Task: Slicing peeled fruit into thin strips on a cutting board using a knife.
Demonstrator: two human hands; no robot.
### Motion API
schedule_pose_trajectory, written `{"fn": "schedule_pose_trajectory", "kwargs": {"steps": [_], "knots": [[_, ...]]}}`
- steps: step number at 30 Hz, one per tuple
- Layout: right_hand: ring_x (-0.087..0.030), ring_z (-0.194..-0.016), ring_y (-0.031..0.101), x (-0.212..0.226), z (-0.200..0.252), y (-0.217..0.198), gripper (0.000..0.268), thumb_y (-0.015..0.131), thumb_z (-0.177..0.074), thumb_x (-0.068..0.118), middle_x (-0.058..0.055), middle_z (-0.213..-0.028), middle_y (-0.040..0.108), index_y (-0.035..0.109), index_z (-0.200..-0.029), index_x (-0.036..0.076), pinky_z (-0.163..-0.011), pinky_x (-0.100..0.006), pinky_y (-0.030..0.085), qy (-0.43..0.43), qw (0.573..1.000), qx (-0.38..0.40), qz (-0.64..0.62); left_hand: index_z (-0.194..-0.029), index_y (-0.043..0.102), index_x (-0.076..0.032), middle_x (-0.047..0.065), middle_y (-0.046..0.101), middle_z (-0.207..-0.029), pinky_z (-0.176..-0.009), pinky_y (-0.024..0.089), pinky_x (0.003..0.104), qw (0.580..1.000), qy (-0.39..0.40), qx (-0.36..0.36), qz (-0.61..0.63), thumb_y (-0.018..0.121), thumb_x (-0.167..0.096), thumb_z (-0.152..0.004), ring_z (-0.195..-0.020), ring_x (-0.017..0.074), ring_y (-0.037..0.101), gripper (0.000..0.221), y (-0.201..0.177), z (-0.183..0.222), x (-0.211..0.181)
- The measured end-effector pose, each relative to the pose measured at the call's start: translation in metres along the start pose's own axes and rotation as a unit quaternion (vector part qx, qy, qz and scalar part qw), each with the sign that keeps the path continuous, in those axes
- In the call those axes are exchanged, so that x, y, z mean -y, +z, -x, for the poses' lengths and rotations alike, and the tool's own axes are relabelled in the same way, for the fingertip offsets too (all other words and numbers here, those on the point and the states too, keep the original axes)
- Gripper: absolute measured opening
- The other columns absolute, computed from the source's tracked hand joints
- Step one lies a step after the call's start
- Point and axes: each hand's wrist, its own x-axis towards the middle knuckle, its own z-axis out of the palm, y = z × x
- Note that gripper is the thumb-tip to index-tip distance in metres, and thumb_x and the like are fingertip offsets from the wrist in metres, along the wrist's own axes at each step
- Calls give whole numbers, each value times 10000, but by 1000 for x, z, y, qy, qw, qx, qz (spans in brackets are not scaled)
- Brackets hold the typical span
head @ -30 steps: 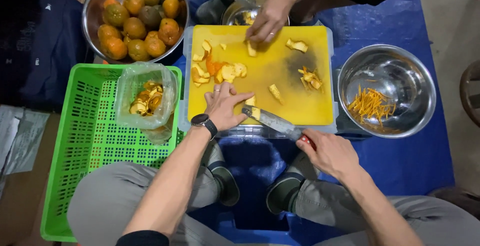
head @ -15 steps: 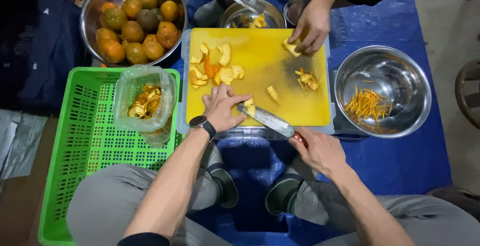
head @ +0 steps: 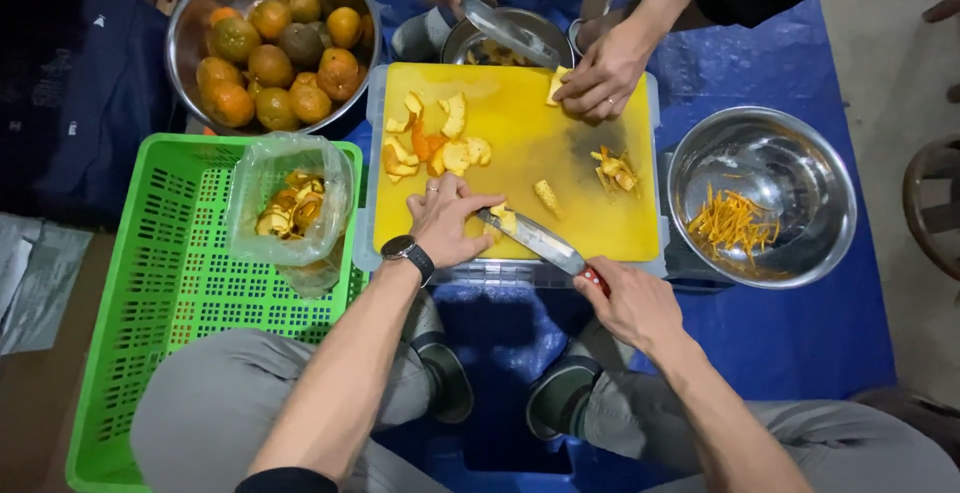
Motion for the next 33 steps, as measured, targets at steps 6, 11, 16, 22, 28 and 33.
{"fn": "schedule_pose_trajectory", "kwargs": {"steps": [6,11,16,22,28,33], "knots": [[-343,-987,750,-4,3,-2,428,477,-1020,527,-109,-1000,754,654,-1207,186,-857,-485,593,-2,1000,-7,9,-1302,664,-448,-52,366,-1110,-991,240,467,1000,-17,-7,5,811,-451,-781,-1177,200,340,541,-2,-4,-4],[-301,-984,758,-1,-1,-2,389,494,-1029,490,-84,-994,756,669,-1215,197,-872,-438,598,11,1000,-9,9,-1298,669,-442,-47,366,-1108,-994,228,465,1000,-10,-14,6,830,-440,-770,-1173,204,345,551,0,-4,-2],[-321,-1012,749,3,4,-7,394,504,-1027,468,-103,-1008,757,677,-1228,176,-882,-449,589,18,1000,-6,-6,-1308,663,-464,-46,361,-1117,-1025,215,462,1000,-17,-18,12,835,-435,-778,-1183,198,342,558,1,0,-1],[-345,-1005,745,8,-3,8,423,488,-1036,476,-129,-1007,751,670,-1252,162,-860,-476,587,15,1000,-9,-17,-1310,663,-451,-60,355,-1089,-1032,199,461,999,-11,-30,26,828,-421,-794,-1162,183,345,542,0,2,-5],[-401,-1054,732,10,8,1,438,489,-1029,483,-155,-1058,760,671,-1271,167,-911,-527,573,65,996,-9,-59,-1450,537,-471,-34,386,-1166,-1064,178,505,999,-25,-16,28,805,-385,-828,-1225,204,339,683,-1,8,-10],[-418,-1061,729,-10,22,-22,498,480,-1003,600,-162,-1020,774,682,-1258,223,-895,-557,576,139,989,-38,-29,-1428,523,-337,-10,480,-1239,-1006,294,511,996,1,-85,38,772,-322,-850,-1231,218,452,630,0,14,-8]]}}
